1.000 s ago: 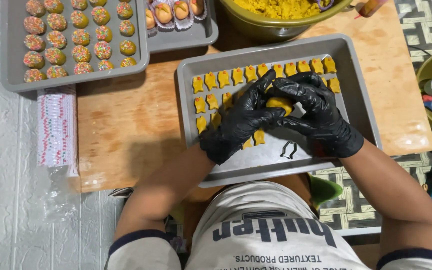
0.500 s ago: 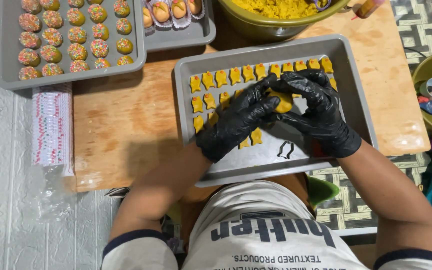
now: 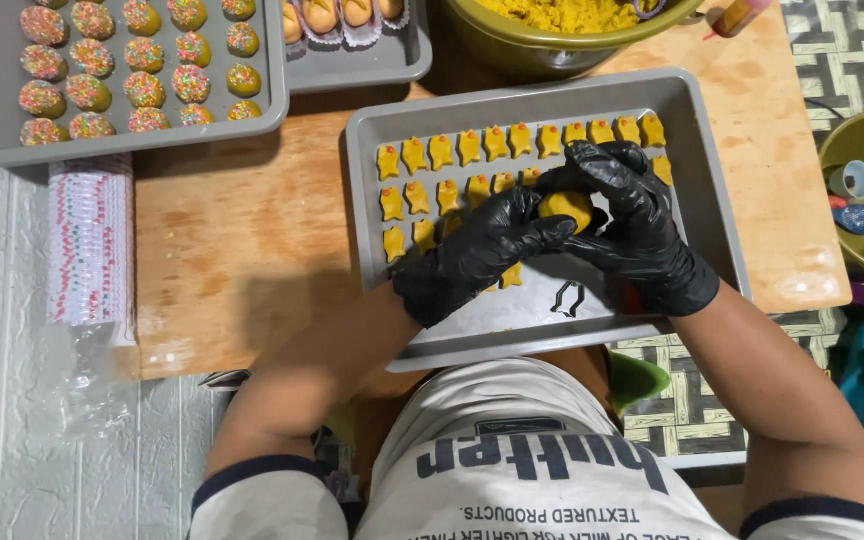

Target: Molding yellow dough into fish shapes using a small plastic mold and arranging them on a baking tray.

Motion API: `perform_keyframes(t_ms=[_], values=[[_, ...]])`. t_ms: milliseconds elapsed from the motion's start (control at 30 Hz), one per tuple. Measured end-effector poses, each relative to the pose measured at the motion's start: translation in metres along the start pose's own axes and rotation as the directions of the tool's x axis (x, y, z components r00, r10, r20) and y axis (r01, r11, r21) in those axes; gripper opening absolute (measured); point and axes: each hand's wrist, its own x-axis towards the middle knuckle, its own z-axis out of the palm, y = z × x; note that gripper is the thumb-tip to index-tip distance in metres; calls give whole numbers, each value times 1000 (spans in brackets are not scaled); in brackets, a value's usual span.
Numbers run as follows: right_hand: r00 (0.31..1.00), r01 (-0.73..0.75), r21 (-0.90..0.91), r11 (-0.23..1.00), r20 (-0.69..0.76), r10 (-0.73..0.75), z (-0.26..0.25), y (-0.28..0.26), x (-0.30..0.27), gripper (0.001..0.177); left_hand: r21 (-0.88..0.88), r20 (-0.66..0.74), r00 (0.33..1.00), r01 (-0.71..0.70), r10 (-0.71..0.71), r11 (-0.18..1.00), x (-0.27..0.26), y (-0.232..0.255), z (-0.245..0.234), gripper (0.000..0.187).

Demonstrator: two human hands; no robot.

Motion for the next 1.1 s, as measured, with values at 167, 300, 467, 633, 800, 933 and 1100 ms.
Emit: perform_keyframes(t_ms=[167, 300, 467, 633, 800, 933, 1100], values=[[999, -12, 4, 1000, -32, 12, 8, -8, -1, 77, 111, -10, 999, -46, 47, 993, 4, -30, -17, 15], [999, 50, -87, 995, 12, -49, 1, -2, -1, 69, 74, -4, 999, -47, 48, 996, 5, -20, -9, 17], [996, 52, 16, 999, 72, -53, 9, -4, 2, 89, 47, 5, 999, 48, -49, 998, -9, 5, -3, 22], [998, -31, 89, 996, 56, 26, 5, 3, -10, 84, 14, 48, 999, 20, -20, 1000, -11, 11, -2, 28], [989, 146, -15, 989, 24, -146, 2, 9, -5, 86, 73, 13, 999, -42, 41, 996, -1, -14, -1, 40], [980, 200, 9, 980, 8, -200, 8, 7, -1, 85, 129, -70, 997, -24, 33, 991, 1, -11, -9, 41], [979, 201, -142, 969, -1, -203, 10, 6, 0, 73, -6, 40, 999, -5, 6, 1000, 4, -18, -17, 45]])
